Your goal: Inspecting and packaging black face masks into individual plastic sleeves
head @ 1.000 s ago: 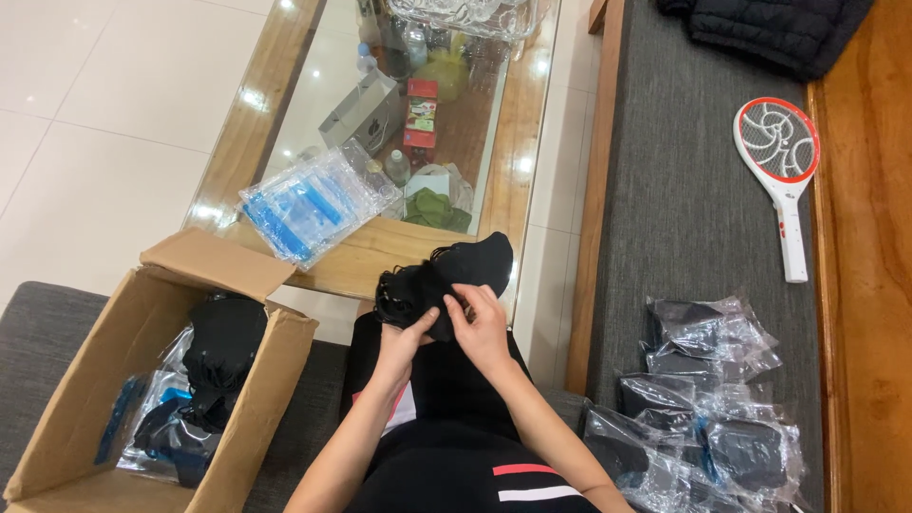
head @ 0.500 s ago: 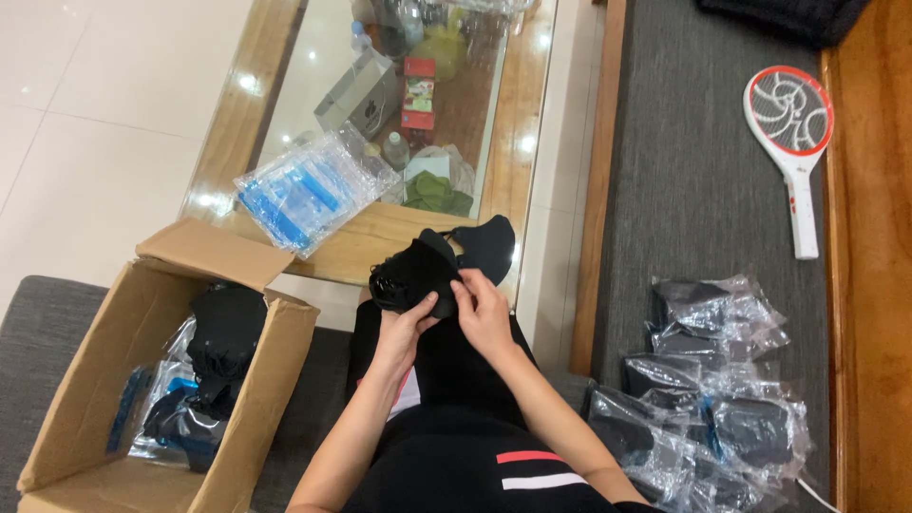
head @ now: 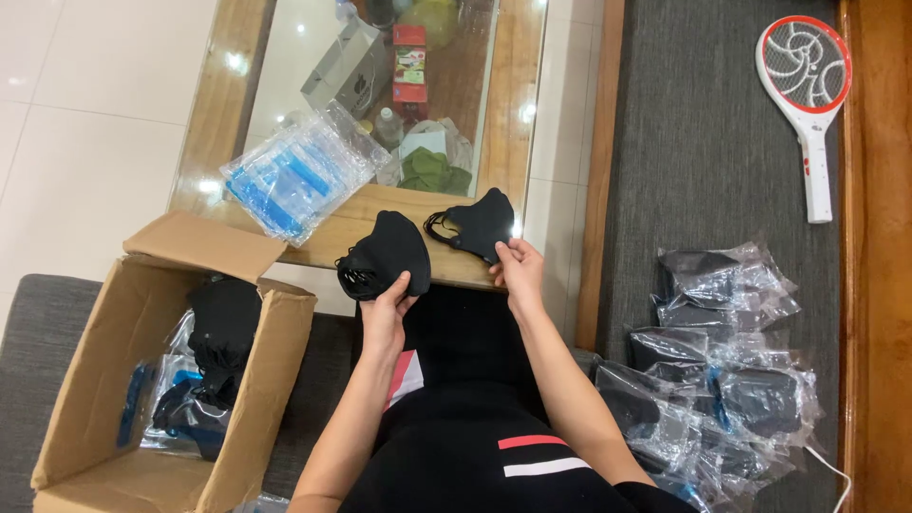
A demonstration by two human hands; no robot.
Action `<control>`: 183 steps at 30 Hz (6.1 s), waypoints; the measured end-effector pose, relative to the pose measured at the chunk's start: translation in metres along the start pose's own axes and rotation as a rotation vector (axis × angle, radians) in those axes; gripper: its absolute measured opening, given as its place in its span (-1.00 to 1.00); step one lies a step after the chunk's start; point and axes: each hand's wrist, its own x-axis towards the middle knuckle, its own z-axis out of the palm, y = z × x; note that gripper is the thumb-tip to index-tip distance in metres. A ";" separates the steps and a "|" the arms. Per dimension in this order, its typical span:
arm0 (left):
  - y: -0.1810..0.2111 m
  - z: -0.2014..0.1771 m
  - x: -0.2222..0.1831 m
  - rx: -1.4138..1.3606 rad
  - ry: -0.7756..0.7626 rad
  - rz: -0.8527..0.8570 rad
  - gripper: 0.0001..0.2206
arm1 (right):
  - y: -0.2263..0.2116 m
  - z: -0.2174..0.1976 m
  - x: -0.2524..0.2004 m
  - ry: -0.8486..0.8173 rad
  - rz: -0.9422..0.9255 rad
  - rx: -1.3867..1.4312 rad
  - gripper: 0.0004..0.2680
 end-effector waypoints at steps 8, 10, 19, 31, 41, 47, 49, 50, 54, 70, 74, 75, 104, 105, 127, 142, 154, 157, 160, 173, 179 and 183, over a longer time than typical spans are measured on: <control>-0.013 -0.006 0.011 0.006 0.000 -0.026 -0.44 | -0.015 0.000 -0.009 -0.028 -0.025 -0.175 -0.82; -0.012 -0.005 0.008 0.012 -0.001 -0.021 -0.43 | -0.022 0.000 -0.015 -0.039 -0.052 -0.226 -0.80; -0.008 -0.002 0.002 0.025 -0.015 -0.049 -0.31 | -0.044 0.006 -0.025 -0.076 -0.091 -0.532 -0.75; 0.000 0.005 -0.016 0.047 -0.123 -0.038 -0.25 | -0.045 -0.002 -0.033 -0.033 -0.254 -0.698 -0.69; -0.001 0.015 -0.032 0.086 -0.241 -0.052 -0.37 | -0.032 0.022 -0.061 -0.439 -0.294 -0.268 -0.58; 0.002 0.012 -0.033 0.028 -0.260 -0.101 -0.40 | -0.026 0.025 -0.070 -0.423 -0.283 -0.218 -0.60; -0.002 0.011 -0.028 0.025 -0.258 -0.107 -0.41 | -0.030 0.025 -0.074 -0.420 -0.288 -0.245 -0.60; -0.004 0.011 -0.026 0.060 -0.238 -0.072 -0.42 | -0.030 0.025 -0.075 -0.417 -0.302 -0.298 -0.60; 0.000 0.016 -0.031 0.120 -0.170 0.018 -0.41 | -0.070 0.031 -0.102 -0.366 -0.390 -0.486 -0.58; -0.012 0.010 -0.019 0.282 -0.093 0.157 -0.57 | -0.057 0.034 -0.105 -0.306 -0.832 -0.686 -0.60; -0.011 0.012 -0.025 0.288 -0.101 0.153 -0.58 | -0.054 0.033 -0.099 -0.291 -0.649 -0.544 -0.64; -0.012 0.013 -0.025 0.274 -0.111 0.138 -0.56 | -0.055 0.033 -0.098 -0.283 -0.590 -0.503 -0.65; -0.022 0.006 -0.017 0.303 -0.141 0.165 -0.61 | -0.056 0.035 -0.097 -0.158 -0.738 -0.564 -0.79; -0.026 0.005 -0.014 0.298 -0.141 0.170 -0.61 | -0.054 0.035 -0.096 -0.138 -0.785 -0.569 -0.79; -0.061 -0.015 0.030 0.139 -0.170 0.042 -0.49 | -0.046 0.036 -0.103 -0.349 -0.920 -0.556 -0.84; -0.022 -0.016 0.019 0.069 -0.049 0.033 -0.54 | -0.006 0.009 -0.012 -0.111 -0.251 0.022 -0.93; -0.010 -0.005 0.001 0.097 -0.010 0.022 -0.54 | 0.006 0.003 0.013 0.011 -0.081 -0.184 -0.88; -0.019 -0.009 0.006 0.096 -0.014 0.018 -0.53 | -0.007 0.003 0.005 0.010 -0.082 -0.253 -0.87; -0.024 -0.012 0.010 0.102 -0.043 0.017 -0.50 | -0.005 0.000 0.011 0.024 -0.166 -0.503 -0.81; -0.025 -0.007 -0.002 0.066 -0.162 -0.058 -0.36 | -0.019 0.002 -0.027 -0.046 -0.313 -0.551 -0.76; -0.026 -0.011 -0.019 0.105 -0.229 -0.069 -0.47 | -0.031 0.018 -0.091 -0.275 -0.310 -0.435 -0.63; -0.029 -0.020 -0.035 0.129 -0.304 -0.052 -0.55 | -0.027 0.020 -0.121 -0.444 -0.356 -0.299 -0.49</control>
